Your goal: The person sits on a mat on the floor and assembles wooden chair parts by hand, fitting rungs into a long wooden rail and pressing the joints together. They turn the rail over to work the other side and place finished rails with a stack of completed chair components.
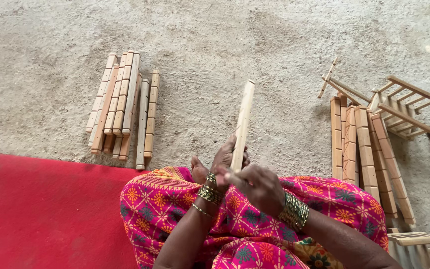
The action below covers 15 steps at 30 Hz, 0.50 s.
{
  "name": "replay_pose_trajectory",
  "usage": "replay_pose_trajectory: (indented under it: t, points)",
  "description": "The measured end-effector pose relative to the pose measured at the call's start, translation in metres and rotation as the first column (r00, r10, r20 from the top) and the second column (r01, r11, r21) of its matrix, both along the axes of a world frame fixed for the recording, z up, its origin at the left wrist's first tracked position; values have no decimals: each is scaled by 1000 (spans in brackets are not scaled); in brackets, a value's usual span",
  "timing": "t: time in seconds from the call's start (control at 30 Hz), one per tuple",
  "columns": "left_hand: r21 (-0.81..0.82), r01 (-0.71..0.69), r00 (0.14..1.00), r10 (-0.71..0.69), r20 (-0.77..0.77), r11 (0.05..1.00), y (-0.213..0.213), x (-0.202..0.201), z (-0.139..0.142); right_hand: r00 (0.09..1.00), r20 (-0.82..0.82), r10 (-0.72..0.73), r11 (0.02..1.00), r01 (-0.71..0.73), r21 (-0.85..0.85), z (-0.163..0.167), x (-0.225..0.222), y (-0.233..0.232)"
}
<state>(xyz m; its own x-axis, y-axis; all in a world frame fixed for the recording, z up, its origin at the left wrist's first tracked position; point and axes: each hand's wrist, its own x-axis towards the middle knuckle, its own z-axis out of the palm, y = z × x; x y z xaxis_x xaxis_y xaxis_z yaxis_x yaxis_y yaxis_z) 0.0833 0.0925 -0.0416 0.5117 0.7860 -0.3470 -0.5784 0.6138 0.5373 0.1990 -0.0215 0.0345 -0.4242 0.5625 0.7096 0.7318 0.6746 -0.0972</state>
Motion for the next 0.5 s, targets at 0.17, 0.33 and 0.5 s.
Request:
replay_pose_trajectory:
  t: [0.17, 0.33, 0.5]
  points:
    - [-123, -23, 1000, 25, 15, 992, -4, 4, 14, 995, -39, 87, 996, -86, 22, -10, 18, 15]
    - [-171, 132, 991, -131, 19, 976, -21, 3, 30, 977, -21, -211, 977, 211, -24, -15, 42, 39]
    - [-79, 206, 978, -208, -15, 975, -26, -2, 43, 984, 49, -171, 985, 169, 33, -22, 45, 35]
